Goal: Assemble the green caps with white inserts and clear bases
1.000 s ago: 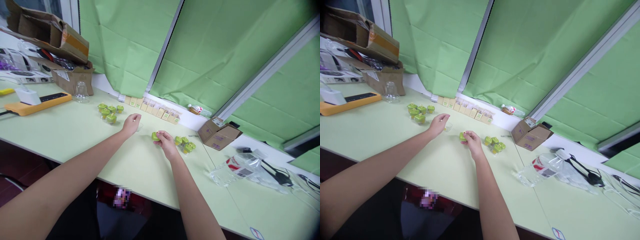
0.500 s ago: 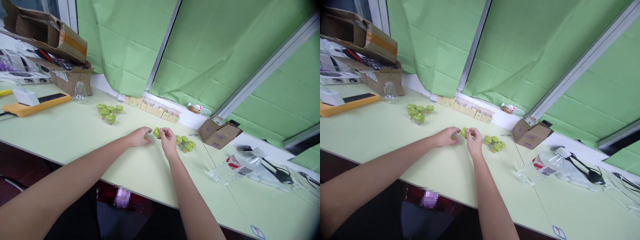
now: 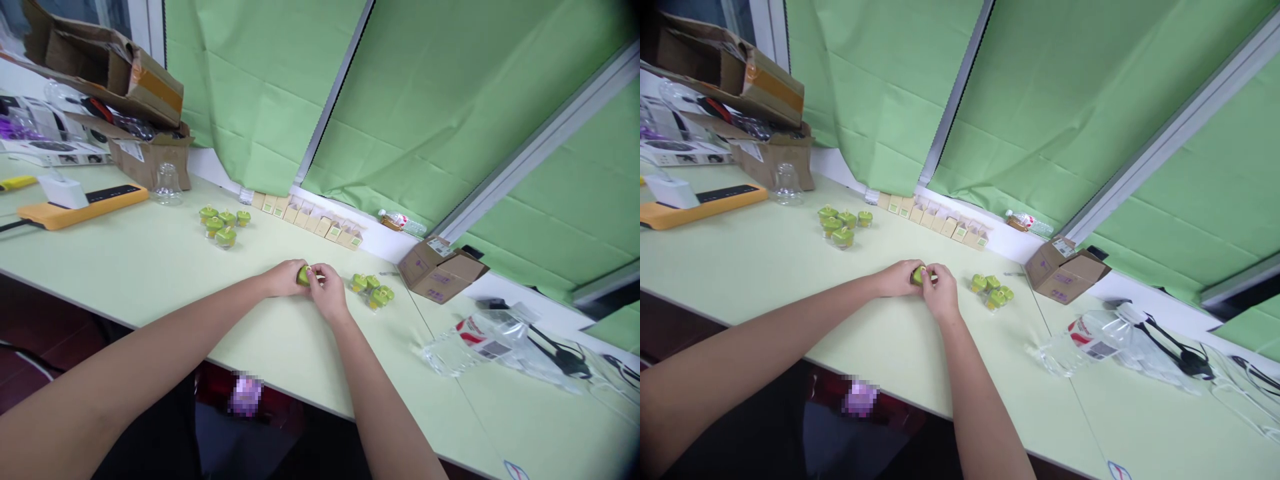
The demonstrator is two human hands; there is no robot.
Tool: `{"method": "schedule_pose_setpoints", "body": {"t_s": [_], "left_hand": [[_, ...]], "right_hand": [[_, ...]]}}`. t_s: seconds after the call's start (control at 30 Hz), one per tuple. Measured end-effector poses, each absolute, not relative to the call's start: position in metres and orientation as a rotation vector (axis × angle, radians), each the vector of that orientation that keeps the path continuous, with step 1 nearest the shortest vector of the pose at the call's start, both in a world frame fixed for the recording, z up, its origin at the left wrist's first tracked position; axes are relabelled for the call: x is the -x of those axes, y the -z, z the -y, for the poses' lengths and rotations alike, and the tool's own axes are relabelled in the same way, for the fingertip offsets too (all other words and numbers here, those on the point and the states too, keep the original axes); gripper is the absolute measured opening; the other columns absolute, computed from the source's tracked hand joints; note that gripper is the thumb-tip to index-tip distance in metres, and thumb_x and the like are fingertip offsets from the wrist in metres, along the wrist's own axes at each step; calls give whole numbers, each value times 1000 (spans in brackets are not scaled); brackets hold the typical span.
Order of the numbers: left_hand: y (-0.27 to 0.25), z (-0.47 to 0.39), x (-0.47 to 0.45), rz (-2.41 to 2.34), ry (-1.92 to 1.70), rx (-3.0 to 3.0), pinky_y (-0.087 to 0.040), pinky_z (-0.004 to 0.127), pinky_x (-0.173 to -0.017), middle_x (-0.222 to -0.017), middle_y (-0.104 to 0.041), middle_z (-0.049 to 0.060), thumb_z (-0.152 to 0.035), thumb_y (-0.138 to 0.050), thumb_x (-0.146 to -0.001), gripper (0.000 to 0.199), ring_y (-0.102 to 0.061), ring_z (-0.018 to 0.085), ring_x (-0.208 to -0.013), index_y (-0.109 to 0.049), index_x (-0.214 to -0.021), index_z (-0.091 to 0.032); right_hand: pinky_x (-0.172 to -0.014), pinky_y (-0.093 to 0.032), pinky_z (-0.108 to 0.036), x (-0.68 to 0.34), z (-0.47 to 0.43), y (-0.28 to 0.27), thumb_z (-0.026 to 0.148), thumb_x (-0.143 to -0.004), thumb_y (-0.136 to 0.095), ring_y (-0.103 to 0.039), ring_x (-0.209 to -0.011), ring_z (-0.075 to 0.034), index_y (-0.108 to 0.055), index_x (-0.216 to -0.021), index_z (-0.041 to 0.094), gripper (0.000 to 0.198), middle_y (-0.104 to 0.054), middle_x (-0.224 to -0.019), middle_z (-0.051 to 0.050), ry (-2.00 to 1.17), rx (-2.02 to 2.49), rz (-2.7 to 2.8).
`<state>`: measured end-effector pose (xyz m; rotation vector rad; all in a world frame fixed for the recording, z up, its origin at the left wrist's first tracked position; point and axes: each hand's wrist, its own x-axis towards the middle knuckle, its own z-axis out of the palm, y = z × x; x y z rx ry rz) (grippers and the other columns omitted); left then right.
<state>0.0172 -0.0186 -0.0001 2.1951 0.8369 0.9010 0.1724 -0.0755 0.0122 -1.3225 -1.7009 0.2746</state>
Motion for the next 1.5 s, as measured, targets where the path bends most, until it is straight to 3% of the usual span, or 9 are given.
{"method": "schedule_pose_setpoints", "body": {"t_s": [0.17,0.77,1.0,1.17,1.5], "left_hand": [[-5,14,-5,-724,-790,-2134,-41,27,-63,-81,-60,0,-43,-79,-62,46,-54,17,-72,-62,-98,-20],[-6,13,-3,-655,-767,-2103,-38,26,-62,-76,-56,-2,-38,-80,-59,41,-50,15,-70,-64,-91,-18],[-4,15,-6,-661,-806,-2023,-39,26,-61,-77,-59,0,-42,-77,-66,39,-52,15,-68,-65,-94,-18],[-3,11,-8,-571,-861,-1833,-47,30,-73,-91,-67,6,-40,-71,-75,39,-61,17,-81,-65,-106,-15],[-5,9,-6,-574,-828,-1813,-49,31,-74,-89,-70,7,-43,-76,-71,45,-64,18,-80,-68,-104,-14]], "right_hand": [[-71,-49,-31,-174,76,-13,44,-87,-55,-62,-84,-19,-65,-87,24,22,-68,-92,-4,-333,1361,1688],[-64,-46,-29,-178,75,-18,45,-86,-55,-58,-68,-16,-63,-83,23,23,-68,-82,-2,-408,1428,1693],[-62,-46,-28,-179,71,-13,46,-83,-58,-65,-80,-20,-64,-83,24,22,-69,-85,-2,-459,1496,1653],[-67,-47,-28,-180,69,-11,45,-82,-59,-65,-79,-19,-64,-83,24,22,-69,-88,-1,-523,1459,1624],[-68,-47,-29,-181,69,-10,47,-82,-58,-63,-82,-19,-65,-85,24,25,-70,-91,-2,-575,1435,1608]]}}
